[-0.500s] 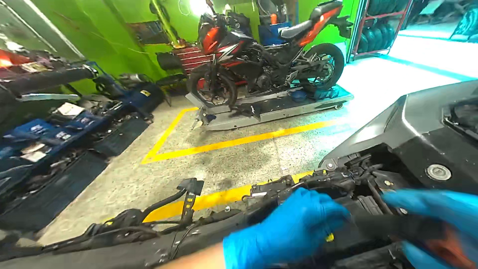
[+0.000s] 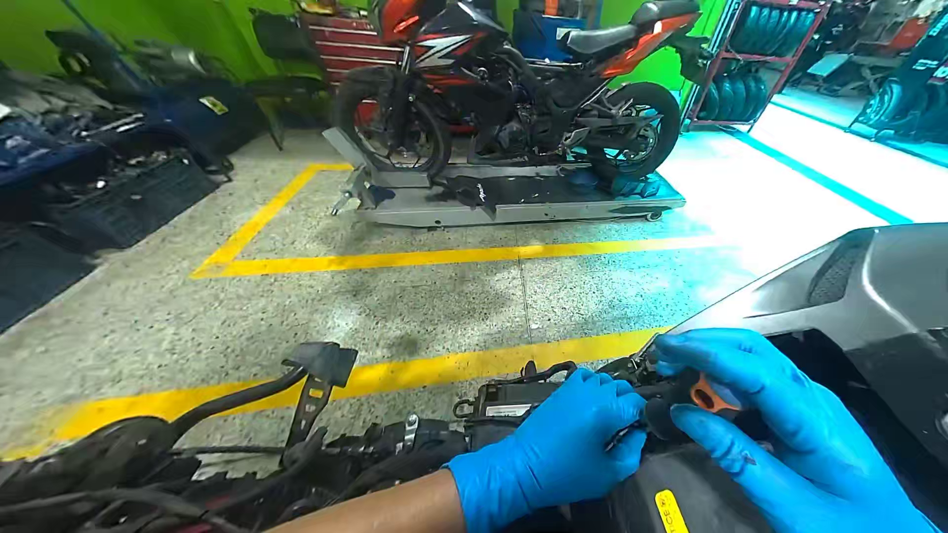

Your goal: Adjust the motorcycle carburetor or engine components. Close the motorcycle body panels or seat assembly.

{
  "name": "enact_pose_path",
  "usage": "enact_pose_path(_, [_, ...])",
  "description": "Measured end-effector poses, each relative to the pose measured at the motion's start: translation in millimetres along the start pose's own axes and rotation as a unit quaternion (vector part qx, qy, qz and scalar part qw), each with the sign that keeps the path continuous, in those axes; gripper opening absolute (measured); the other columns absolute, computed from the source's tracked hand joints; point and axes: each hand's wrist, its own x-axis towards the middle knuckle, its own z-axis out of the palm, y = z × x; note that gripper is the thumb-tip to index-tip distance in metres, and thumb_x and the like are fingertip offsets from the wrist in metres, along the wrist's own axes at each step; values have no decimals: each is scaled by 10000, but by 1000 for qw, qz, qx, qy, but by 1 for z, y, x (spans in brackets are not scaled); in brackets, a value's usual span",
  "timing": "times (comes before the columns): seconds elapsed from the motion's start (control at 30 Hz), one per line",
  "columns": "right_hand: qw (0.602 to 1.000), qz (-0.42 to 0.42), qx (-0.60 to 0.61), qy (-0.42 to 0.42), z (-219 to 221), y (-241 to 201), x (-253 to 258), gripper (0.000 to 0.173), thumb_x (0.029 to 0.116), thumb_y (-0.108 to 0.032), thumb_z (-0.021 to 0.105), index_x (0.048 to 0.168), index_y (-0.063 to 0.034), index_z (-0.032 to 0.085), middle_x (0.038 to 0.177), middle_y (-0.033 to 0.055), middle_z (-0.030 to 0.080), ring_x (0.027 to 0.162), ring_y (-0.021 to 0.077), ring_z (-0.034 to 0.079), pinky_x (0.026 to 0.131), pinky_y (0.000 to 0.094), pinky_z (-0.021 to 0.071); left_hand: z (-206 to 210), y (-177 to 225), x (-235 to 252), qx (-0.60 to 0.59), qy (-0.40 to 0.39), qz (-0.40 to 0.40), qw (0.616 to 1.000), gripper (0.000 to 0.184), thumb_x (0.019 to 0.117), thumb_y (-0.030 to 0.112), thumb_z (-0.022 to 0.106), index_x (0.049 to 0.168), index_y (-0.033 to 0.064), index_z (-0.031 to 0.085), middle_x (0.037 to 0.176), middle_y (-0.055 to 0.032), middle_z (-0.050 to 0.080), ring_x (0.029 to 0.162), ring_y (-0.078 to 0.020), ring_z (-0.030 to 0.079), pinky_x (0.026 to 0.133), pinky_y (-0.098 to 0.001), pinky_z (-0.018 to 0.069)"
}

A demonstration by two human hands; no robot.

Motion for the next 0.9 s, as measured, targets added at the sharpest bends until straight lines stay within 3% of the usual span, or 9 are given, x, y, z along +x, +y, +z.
enact_pose_path(0.1, [998,-20,-39,-33,-3,-10,0,328,1065,-340,535,1358,-210,607,1211,23,692,1108,93,637,906,256,524,-1,0,-1,-9,13,16,1000,130,928,127,624,961,40,715,929,-126,721,929,-273,697,844,-473,524])
enact_pose_path(0.33, [999,-7,-41,-19,-3,-10,-3,321,1054,-340,557,1351,-231,608,1202,-6,682,1076,68,625,883,233,515,-3,-1,-4,-32,5,22,999,121,911,134,640,965,54,713,933,-111,720,951,-248,684,921,-453,488])
enact_pose_path(0.53, [998,-20,-58,-19,-3,-14,-4,331,1054,-346,566,1359,-227,610,1229,-8,685,1087,69,632,894,241,511,-4,0,-6,-28,-2,32,999,150,948,142,621,1018,56,722,965,-109,733,968,-253,697,924,-465,506])
enact_pose_path(0.63, [998,-29,-61,-19,-1,-16,-3,326,1053,-343,570,1353,-225,616,1234,-4,694,1107,82,638,907,256,511,-5,0,-5,-23,13,40,999,126,936,136,632,986,59,718,923,-109,724,924,-244,694,887,-434,514])
enact_pose_path(0.77, [998,-20,-64,-6,1,-14,-2,319,1046,-350,583,1342,-238,626,1223,-19,694,1084,62,637,885,235,514,-7,-2,-5,-27,1,28,999,145,940,133,624,1003,46,722,968,-121,730,974,-262,693,915,-462,509])
enact_pose_path(0.83, [998,-15,-64,-13,-1,-16,-4,324,1050,-330,578,1342,-200,631,1216,27,700,1080,107,638,911,268,500,-5,1,-5,-22,-12,22,999,160,941,137,623,1007,29,721,976,-135,730,979,-289,696,906,-498,511])
enact_pose_path(0.9, [998,-23,-55,-6,0,-18,-4,303,1042,-268,600,1294,-114,665,1180,127,727,1066,218,679,918,350,523,-8,7,-3,-11,-23,19,999,177,941,125,613,991,-5,721,962,-168,727,968,-332,707,877,-541,525])
